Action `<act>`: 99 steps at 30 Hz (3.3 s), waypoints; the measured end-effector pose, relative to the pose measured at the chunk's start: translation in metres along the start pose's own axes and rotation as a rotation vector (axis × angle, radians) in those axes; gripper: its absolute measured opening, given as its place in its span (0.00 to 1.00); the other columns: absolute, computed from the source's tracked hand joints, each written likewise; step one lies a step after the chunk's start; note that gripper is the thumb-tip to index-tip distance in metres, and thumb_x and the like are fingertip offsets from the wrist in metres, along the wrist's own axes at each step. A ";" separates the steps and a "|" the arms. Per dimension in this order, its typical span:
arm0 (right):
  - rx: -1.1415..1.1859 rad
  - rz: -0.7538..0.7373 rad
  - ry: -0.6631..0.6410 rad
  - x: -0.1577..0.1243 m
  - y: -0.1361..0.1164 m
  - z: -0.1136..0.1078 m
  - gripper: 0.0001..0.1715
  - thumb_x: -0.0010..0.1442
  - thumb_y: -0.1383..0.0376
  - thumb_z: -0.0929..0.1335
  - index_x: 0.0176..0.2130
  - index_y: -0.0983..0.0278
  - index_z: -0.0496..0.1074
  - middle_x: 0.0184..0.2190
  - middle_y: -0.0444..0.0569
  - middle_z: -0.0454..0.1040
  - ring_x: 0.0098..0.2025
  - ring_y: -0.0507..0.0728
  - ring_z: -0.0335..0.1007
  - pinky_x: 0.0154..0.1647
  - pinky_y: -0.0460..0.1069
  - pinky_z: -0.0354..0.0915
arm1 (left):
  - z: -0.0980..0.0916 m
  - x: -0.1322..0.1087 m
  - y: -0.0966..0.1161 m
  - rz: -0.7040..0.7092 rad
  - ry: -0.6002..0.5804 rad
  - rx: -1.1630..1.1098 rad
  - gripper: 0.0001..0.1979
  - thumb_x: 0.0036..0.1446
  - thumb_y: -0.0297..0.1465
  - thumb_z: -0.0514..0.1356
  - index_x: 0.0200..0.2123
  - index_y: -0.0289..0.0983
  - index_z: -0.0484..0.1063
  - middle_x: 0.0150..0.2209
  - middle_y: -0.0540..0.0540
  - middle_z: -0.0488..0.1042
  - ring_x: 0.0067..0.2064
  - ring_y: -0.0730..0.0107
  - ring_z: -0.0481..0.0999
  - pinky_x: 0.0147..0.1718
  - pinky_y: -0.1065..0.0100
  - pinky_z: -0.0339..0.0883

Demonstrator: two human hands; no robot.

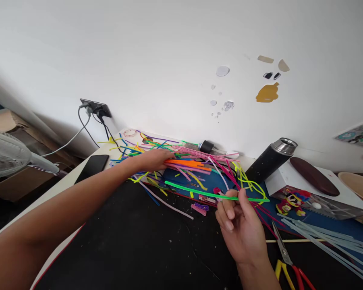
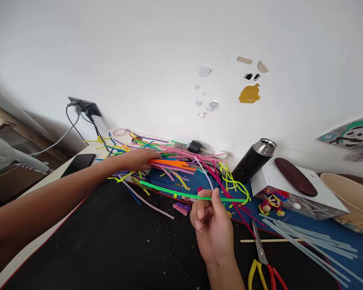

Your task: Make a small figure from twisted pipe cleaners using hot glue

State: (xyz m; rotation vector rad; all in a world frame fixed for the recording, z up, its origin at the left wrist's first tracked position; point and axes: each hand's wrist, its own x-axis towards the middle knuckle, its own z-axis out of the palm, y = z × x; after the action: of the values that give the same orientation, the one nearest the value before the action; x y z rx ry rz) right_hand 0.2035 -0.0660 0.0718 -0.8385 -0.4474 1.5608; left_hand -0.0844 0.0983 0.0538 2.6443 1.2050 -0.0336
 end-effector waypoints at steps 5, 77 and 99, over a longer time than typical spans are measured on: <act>-0.002 -0.003 0.015 0.005 0.001 -0.004 0.19 0.58 0.50 0.77 0.34 0.64 0.80 0.17 0.38 0.62 0.15 0.45 0.56 0.17 0.42 0.51 | -0.033 0.003 0.000 -0.111 -0.054 -0.082 0.19 0.60 0.40 0.62 0.53 0.41 0.73 0.47 0.42 0.80 0.42 0.56 0.78 0.38 0.65 0.66; -0.050 0.014 0.004 0.004 0.018 -0.001 0.24 0.57 0.45 0.77 0.34 0.64 0.80 0.17 0.39 0.65 0.15 0.46 0.57 0.16 0.43 0.53 | -0.012 -0.068 0.044 -0.200 0.149 -0.671 0.18 0.64 0.47 0.60 0.43 0.39 0.81 0.38 0.46 0.81 0.37 0.62 0.77 0.36 0.68 0.67; -0.237 -0.035 -0.082 0.004 0.038 0.003 0.31 0.55 0.40 0.75 0.34 0.66 0.80 0.18 0.43 0.71 0.14 0.48 0.60 0.15 0.43 0.48 | 0.067 -0.054 0.162 -0.125 0.208 -1.857 0.23 0.58 0.50 0.68 0.30 0.33 0.81 0.28 0.42 0.76 0.25 0.72 0.69 0.26 0.69 0.59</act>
State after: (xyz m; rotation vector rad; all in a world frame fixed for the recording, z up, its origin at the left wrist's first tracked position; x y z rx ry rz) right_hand 0.1751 -0.0683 0.0462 -0.9442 -0.7134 1.5320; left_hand 0.0059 -0.0589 0.0275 0.9185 0.6813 0.8652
